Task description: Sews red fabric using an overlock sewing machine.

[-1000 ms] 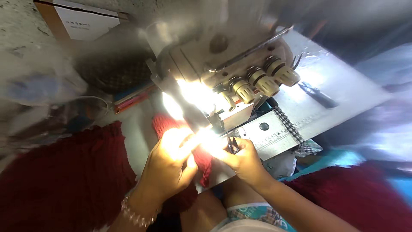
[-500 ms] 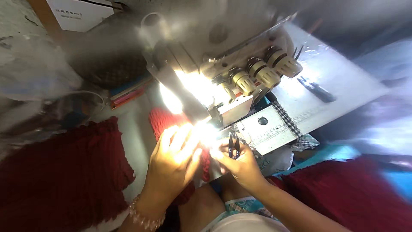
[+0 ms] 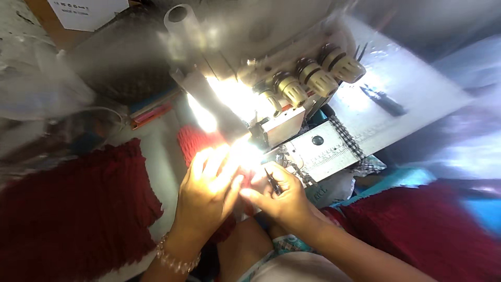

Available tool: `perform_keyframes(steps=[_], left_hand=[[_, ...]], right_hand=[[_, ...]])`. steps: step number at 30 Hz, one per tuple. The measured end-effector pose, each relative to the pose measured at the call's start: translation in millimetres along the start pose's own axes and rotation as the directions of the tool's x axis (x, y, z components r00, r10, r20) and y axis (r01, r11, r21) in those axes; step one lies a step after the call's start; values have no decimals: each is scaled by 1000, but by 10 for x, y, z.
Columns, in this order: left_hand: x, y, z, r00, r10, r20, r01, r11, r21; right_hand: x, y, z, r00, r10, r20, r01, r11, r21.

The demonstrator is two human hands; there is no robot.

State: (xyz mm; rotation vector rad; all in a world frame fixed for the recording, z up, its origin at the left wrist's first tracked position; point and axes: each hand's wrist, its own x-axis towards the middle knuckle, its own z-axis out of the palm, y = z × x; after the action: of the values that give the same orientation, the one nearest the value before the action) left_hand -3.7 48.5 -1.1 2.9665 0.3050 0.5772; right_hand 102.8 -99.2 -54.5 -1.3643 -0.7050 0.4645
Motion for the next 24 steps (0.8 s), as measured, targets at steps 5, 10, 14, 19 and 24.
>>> perform_keyframes(steps=[5,10,14,19,24], left_hand=[[-3,-9,-9,1000,-7,17,7,1000,8],[-5,-17,-10,1000,0,27,0,1000,4],[-14,-26,5,1000,6,15,-6,1000,2],[-27,-29,11,1000,4,16,-4,1000,2],[-24,-31,16,1000,1,16,-1,1000,-5]], right_hand=[[-2,-12,7,1000,16,-24,-15,1000,20],[-59,-130,-108,995,101,20,-102,990,101],[-51,-122,-116,982,188,10,-186,962,199],[29,-143,-98,921,390,21,-376,871,318],[108,-217,-137,834,535,136,-544,752,373]])
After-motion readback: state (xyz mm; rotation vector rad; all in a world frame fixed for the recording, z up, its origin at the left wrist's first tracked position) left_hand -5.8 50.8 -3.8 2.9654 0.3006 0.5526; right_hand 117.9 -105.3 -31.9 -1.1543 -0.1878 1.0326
